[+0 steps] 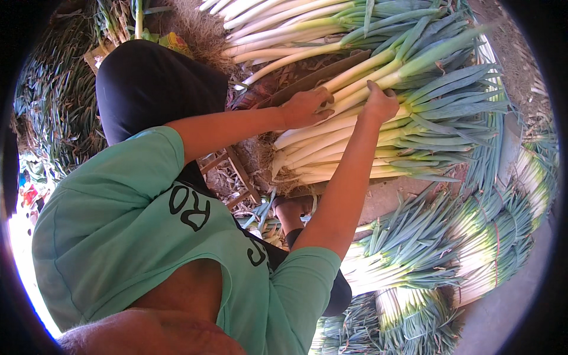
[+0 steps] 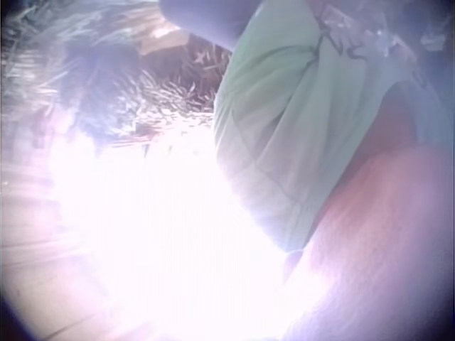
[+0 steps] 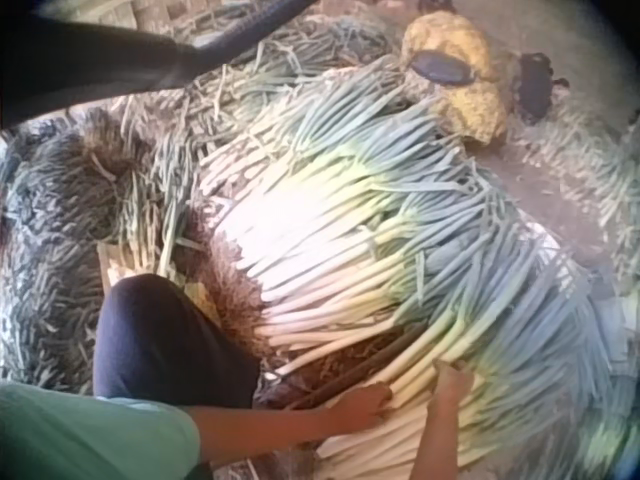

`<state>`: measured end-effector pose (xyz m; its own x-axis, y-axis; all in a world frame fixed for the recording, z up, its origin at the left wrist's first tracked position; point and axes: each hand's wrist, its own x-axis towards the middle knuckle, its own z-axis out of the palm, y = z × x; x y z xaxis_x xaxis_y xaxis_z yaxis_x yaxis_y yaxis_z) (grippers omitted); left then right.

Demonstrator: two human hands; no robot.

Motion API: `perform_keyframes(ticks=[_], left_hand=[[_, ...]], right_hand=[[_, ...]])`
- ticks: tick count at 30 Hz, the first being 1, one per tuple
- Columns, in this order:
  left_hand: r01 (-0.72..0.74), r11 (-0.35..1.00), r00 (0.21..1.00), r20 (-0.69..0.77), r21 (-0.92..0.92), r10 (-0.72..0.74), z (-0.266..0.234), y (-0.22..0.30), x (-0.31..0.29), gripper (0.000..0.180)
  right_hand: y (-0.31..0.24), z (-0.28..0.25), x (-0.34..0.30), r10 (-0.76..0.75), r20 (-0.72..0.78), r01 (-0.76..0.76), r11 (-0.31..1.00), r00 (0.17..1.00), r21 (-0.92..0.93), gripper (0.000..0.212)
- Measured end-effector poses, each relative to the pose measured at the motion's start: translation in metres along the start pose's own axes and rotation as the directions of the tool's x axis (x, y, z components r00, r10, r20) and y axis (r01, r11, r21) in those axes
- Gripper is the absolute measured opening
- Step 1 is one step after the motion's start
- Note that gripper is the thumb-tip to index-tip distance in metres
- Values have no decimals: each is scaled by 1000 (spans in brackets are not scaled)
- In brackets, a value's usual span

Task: The person bundles leeks by hand and with a string. They gather the stalks into a bunch, align them on the ground, and tie a string around the bundle.

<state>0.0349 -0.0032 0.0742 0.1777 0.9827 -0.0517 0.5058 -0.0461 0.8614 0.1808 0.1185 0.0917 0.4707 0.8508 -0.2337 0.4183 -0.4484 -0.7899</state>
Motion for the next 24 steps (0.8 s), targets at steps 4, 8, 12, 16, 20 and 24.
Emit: perform_keyframes(ticks=[4, 8, 12, 16, 20, 24], left_hand=[[6, 981, 986, -166, 196, 27, -8, -4, 8, 53], [135, 956, 991, -35, 260, -130, -2, -5, 12, 78], [286, 944, 943, 125, 168, -308, 5, -6, 8, 101], [413, 901, 879, 198, 136, -433, 7, -13, 14, 109], [393, 907, 885, 204, 154, -418, 10, -9, 14, 109], [394, 904, 879, 219, 166, -424, 8, -8, 13, 109]], right_hand=[[-20, -3, -19, -39, -100, 7, 953, 994, -302, 37], [-17, 3, -23, -42, -205, -30, 941, 978, -336, 39], [-3, 8, -16, -55, -175, -6, 945, 983, -328, 43], [-19, 4, -11, 161, 33, -159, 985, 986, -66, 48], [-11, -9, 2, 139, 92, -136, 990, 986, -36, 39], [2, -25, 16, -174, 105, 194, 955, 979, -226, 46]])
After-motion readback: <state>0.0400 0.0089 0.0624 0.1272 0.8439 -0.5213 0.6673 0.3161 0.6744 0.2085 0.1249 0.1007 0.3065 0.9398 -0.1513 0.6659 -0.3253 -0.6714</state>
